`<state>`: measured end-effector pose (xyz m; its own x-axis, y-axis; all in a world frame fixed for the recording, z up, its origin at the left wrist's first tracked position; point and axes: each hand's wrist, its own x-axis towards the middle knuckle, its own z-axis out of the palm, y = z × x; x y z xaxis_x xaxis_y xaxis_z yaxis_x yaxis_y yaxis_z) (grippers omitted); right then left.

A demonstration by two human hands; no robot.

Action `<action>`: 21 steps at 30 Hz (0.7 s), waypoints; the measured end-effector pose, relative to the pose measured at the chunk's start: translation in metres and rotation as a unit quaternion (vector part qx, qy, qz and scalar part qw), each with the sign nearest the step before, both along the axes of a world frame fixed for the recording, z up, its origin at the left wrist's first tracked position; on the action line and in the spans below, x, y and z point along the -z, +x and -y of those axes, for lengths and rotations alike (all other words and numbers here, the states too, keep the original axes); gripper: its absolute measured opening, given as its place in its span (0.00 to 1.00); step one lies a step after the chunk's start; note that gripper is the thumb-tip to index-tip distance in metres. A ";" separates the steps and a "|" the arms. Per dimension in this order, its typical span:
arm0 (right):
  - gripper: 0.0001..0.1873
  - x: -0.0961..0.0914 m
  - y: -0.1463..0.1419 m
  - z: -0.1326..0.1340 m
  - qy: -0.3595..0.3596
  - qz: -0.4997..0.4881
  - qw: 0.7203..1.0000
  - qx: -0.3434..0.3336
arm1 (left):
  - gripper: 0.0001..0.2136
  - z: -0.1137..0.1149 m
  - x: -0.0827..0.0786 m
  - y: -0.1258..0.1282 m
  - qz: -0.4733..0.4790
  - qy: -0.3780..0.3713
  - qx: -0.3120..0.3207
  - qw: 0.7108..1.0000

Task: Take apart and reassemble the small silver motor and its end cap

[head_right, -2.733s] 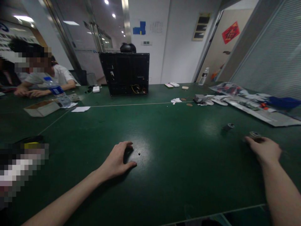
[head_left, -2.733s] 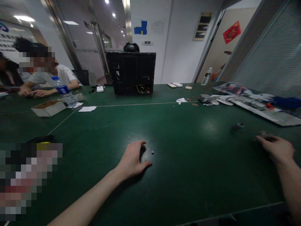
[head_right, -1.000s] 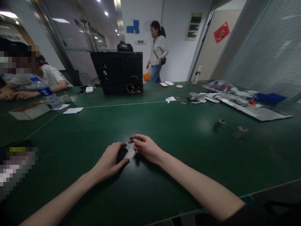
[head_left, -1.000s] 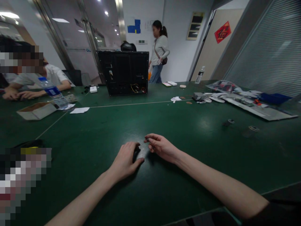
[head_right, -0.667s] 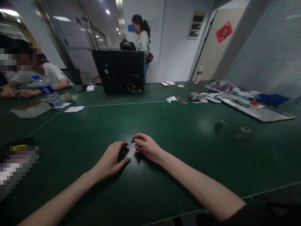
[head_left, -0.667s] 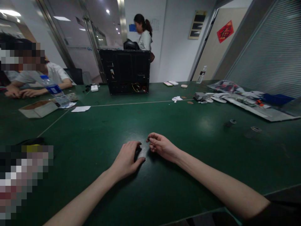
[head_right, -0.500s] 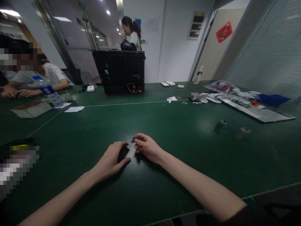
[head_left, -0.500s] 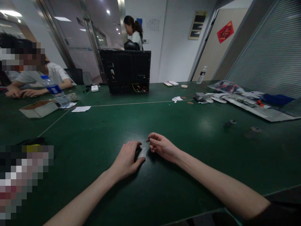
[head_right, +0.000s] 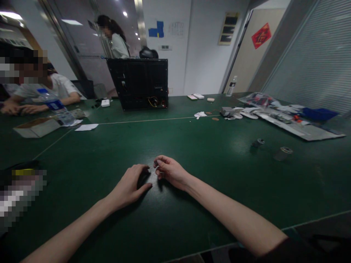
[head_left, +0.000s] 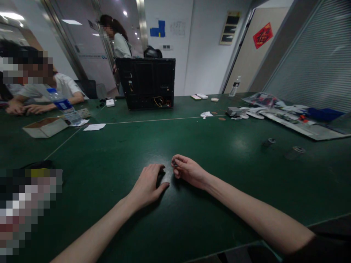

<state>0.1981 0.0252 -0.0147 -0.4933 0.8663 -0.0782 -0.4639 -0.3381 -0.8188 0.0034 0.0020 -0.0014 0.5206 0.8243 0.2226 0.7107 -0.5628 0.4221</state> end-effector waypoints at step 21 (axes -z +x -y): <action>0.15 0.001 -0.003 0.001 -0.014 0.023 1.000 0.012 | 0.18 -0.002 0.006 -0.004 -0.008 0.009 0.006 1.000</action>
<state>0.1951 0.0247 -0.0159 -0.4671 0.8753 -0.1253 -0.4341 -0.3505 -0.8299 -0.0004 0.0041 -0.0073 0.5341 0.8141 0.2278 0.7107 -0.5783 0.4006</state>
